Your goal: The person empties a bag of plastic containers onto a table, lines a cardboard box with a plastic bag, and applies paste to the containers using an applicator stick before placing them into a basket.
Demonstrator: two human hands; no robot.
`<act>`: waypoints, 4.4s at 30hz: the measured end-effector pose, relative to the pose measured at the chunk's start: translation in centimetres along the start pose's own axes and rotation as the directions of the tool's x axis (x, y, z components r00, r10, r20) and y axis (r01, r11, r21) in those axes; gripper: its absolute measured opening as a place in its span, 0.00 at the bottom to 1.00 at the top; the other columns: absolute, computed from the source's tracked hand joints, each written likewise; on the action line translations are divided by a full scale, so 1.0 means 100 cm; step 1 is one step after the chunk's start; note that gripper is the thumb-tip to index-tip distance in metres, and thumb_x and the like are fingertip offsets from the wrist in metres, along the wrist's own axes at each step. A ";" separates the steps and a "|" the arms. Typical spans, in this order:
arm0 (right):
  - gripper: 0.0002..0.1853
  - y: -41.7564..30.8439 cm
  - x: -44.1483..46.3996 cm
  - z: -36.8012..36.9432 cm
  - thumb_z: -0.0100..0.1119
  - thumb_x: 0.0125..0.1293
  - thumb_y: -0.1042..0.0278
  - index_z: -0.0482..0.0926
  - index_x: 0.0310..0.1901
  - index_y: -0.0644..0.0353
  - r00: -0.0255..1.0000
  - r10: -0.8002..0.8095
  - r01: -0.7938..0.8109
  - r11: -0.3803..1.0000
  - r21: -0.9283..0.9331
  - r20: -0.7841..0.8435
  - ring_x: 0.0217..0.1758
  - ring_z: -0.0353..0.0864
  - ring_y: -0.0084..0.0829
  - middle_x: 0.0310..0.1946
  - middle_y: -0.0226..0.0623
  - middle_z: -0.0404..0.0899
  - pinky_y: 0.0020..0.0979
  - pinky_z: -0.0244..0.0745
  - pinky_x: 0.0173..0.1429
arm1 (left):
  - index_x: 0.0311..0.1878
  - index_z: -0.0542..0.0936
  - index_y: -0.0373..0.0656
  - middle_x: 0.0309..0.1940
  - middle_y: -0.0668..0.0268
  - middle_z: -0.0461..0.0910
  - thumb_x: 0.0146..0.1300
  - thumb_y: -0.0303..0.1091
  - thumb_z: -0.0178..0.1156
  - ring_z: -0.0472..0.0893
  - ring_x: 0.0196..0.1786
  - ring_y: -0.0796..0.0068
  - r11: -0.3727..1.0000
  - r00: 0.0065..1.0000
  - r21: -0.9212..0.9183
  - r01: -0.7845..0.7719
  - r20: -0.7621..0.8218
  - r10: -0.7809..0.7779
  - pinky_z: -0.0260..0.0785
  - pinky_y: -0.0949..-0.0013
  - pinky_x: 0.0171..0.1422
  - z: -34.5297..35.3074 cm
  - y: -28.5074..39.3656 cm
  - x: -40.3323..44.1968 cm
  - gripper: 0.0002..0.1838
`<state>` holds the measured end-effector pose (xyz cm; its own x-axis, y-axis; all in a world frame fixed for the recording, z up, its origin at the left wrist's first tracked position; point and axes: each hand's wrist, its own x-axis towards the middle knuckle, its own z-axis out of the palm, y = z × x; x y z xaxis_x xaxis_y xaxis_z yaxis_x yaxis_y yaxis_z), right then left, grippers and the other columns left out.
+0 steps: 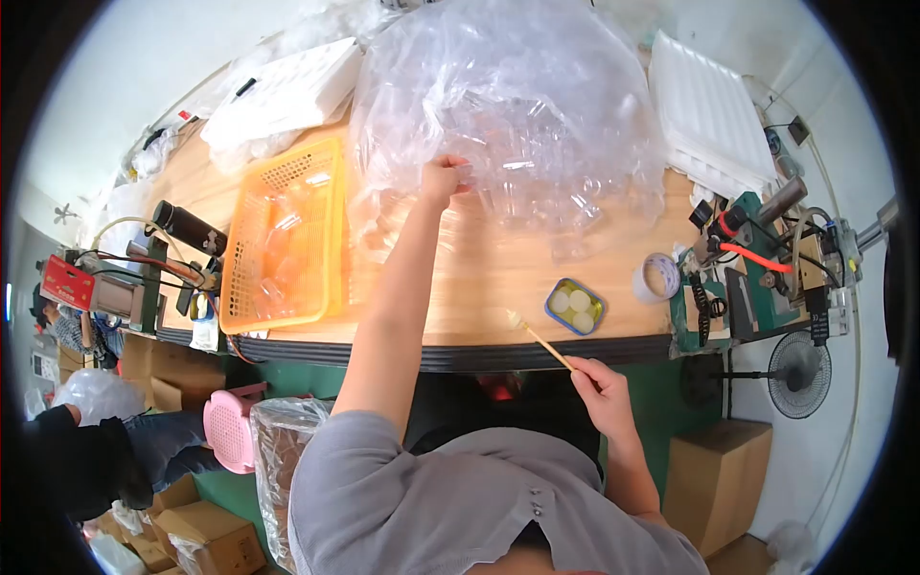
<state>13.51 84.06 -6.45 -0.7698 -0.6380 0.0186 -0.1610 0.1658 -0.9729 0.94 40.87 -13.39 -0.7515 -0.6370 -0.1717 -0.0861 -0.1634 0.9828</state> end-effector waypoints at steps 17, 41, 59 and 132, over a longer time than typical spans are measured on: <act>0.10 -0.024 0.041 -0.001 0.56 0.61 0.81 0.80 0.45 0.65 0.984 -0.153 0.167 0.971 -0.173 0.087 0.28 0.72 0.27 0.27 0.39 0.75 0.24 0.67 0.34 | 0.31 0.81 0.38 0.39 0.54 0.81 0.50 0.13 0.62 0.82 0.41 0.65 0.928 0.930 -0.366 -0.065 0.316 0.190 0.79 0.62 0.46 -0.067 -0.004 -0.242 0.09; 0.13 -0.038 0.034 0.002 0.57 0.58 0.83 0.81 0.45 0.63 0.962 -0.132 0.175 0.970 -0.167 0.238 0.22 0.65 0.29 0.21 0.36 0.66 0.27 0.60 0.27 | 0.30 0.80 0.34 0.37 0.52 0.81 0.47 0.10 0.60 0.82 0.41 0.62 0.952 0.932 -0.244 -0.183 0.264 0.247 0.82 0.62 0.42 -0.065 0.021 -0.270 0.09; 0.11 -0.031 0.040 0.007 0.55 0.61 0.81 0.80 0.44 0.64 0.955 -0.124 0.153 0.984 -0.089 0.269 0.26 0.68 0.28 0.23 0.36 0.71 0.26 0.64 0.31 | 0.31 0.81 0.35 0.36 0.52 0.82 0.48 0.13 0.63 0.82 0.41 0.62 0.947 0.941 -0.258 -0.189 0.228 0.250 0.78 0.62 0.47 -0.078 0.032 -0.283 0.08; 0.11 0.075 0.033 -0.043 0.50 0.69 0.72 0.76 0.44 0.73 0.944 0.248 -0.292 0.936 -0.198 -0.219 0.27 0.66 0.21 0.24 0.33 0.70 0.25 0.64 0.30 | 0.70 0.60 0.53 0.69 0.53 0.60 0.64 0.62 0.37 0.57 0.72 0.54 0.438 0.979 0.897 0.055 -0.134 0.151 0.46 0.57 0.75 -0.117 0.021 0.086 0.36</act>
<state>7.11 86.44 -12.71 -0.9018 -0.3959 -0.1736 -0.0477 0.4902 -0.8703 1.89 26.24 -13.64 -0.6617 -0.7492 -0.0286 -0.6658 0.5696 0.4819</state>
